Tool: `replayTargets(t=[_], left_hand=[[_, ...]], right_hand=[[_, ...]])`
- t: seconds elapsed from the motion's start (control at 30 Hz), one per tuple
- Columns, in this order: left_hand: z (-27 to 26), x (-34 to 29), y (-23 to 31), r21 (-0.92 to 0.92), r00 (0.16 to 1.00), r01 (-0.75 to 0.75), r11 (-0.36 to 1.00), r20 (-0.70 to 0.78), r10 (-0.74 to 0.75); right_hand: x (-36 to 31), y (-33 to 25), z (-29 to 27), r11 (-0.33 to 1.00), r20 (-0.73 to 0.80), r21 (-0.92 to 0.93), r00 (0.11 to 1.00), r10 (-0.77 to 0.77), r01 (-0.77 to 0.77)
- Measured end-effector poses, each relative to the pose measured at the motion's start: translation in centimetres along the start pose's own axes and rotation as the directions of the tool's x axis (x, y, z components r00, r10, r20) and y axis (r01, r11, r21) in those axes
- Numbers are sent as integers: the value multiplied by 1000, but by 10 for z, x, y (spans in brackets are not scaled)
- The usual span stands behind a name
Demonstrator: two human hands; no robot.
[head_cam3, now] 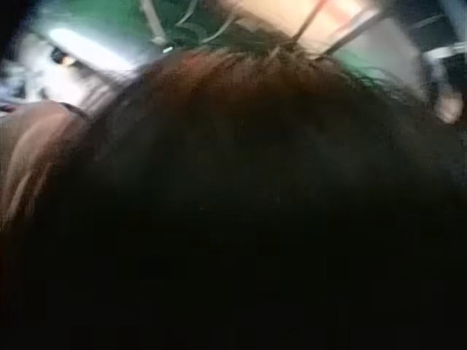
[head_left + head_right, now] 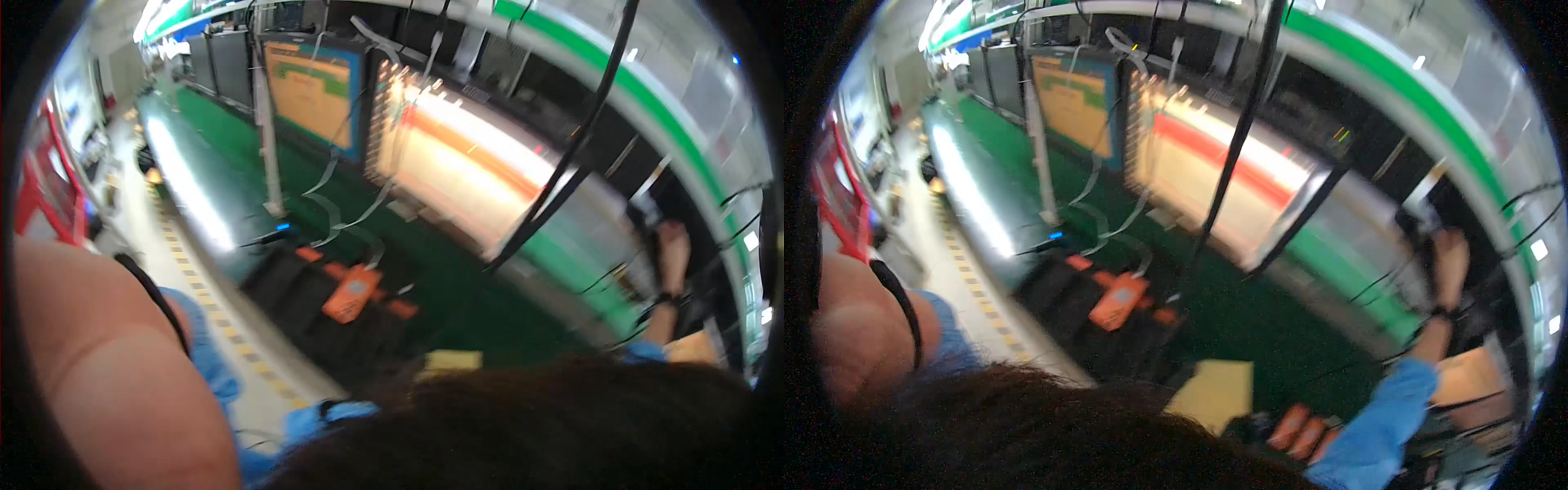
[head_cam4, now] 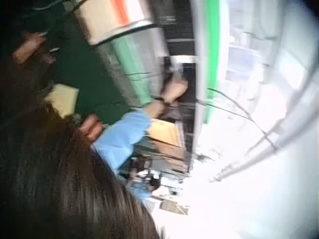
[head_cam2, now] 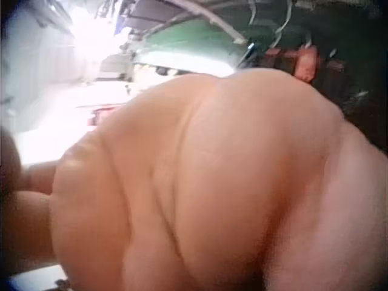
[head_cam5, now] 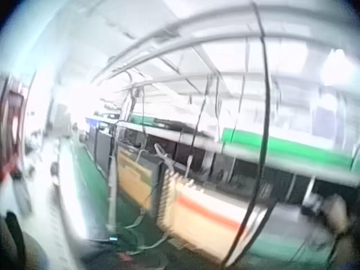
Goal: Inspecting and scanning electronic devices in orange cases and writing notes on paper.
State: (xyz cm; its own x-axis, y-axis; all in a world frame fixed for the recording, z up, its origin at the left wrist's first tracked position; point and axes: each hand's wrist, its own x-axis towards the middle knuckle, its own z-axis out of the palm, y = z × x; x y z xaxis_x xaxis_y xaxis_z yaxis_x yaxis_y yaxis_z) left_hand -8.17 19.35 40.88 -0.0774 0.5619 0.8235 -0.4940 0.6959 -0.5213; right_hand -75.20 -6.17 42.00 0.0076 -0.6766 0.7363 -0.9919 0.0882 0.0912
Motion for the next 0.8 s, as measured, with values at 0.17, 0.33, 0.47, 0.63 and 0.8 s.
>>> replayTargets(t=[0.17, 0.33, 0.47, 0.63, 0.8], left_hand=[[4, -17, 5, -17, 999, 36, 999, 27, -36], [6, -33, -5, -39, 995, 62, 997, 83, -58], [9, -49, 7, 9, 1000, 9, 1000, 25, -9], [8, -76, 11, 11, 999, 54, 998, 3, -54], [-22, -113, -6, -47, 986, 168, 985, 4, -168]], right_hand=[[4, 27, 30, 918, 42, 330, 975, 217, -219], [14, 54, 37, 891, 152, 417, 981, 124, -178], [11, 52, 43, 874, -77, 486, 994, 72, -26], [8, 32, 18, 896, -27, 421, 985, 171, -144], [-53, -42, -45, 998, -566, 56, 823, 36, -6]])
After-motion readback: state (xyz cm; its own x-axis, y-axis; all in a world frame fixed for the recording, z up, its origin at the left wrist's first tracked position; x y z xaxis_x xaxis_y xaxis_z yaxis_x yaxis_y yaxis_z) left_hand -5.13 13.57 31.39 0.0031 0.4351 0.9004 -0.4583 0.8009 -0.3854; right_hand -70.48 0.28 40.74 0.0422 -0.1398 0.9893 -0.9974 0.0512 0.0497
